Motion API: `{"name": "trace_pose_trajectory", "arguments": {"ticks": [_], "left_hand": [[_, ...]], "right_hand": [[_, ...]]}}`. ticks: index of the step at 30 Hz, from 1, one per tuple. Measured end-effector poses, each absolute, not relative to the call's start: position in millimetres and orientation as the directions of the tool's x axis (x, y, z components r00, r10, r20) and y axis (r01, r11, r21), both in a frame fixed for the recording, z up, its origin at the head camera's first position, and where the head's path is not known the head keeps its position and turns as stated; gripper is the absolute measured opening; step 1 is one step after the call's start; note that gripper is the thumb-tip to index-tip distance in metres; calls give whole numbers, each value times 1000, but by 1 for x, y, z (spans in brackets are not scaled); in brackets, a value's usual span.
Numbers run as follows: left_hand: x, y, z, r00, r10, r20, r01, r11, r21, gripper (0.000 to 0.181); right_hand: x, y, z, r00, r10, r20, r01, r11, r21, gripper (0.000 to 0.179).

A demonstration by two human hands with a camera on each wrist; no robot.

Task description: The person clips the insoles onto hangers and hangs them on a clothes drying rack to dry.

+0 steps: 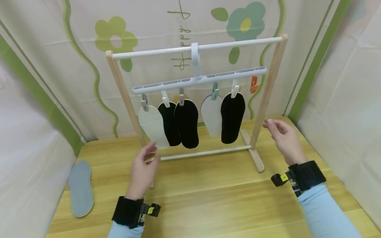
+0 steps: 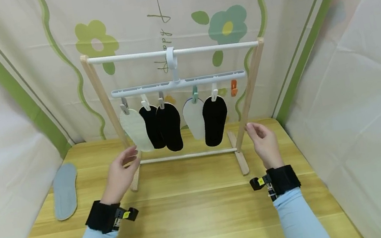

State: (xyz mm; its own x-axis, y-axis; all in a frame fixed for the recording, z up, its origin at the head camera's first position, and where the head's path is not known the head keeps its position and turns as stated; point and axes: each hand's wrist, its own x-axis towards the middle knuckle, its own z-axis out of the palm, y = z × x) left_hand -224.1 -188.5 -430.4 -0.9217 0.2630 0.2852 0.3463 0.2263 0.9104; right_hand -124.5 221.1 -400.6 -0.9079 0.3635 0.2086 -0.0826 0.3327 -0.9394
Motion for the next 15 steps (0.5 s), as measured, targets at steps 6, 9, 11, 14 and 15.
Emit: {"name": "trace_pose_trajectory", "arguments": {"ticks": [6, 9, 11, 14, 15], "left_hand": [[-223, -230, -442, -939, 234, 251, 317, 307, 897, 46], [-222, -248, -450, -953, 195, 231, 288, 361, 887, 46], [-221, -260, -456, -962, 166, 215, 265, 402, 877, 45], [-219, -279, -463, -975, 124, 183, 219, 442, 870, 46], [-218, -285, -464, -978, 112, 175, 207, 450, 869, 46]], "right_hand": [[-115, 230, -433, -890, 402, 213, -45, 388, -921, 58], [-105, 226, -440, -887, 416, 201, -17, 405, -914, 59], [-99, 223, -445, -886, 420, 195, 0, 421, -907, 59], [-92, 218, -453, -883, 433, 180, 22, 422, -906, 59], [-90, 217, -456, -882, 437, 175, 29, 421, -907, 59]]}}
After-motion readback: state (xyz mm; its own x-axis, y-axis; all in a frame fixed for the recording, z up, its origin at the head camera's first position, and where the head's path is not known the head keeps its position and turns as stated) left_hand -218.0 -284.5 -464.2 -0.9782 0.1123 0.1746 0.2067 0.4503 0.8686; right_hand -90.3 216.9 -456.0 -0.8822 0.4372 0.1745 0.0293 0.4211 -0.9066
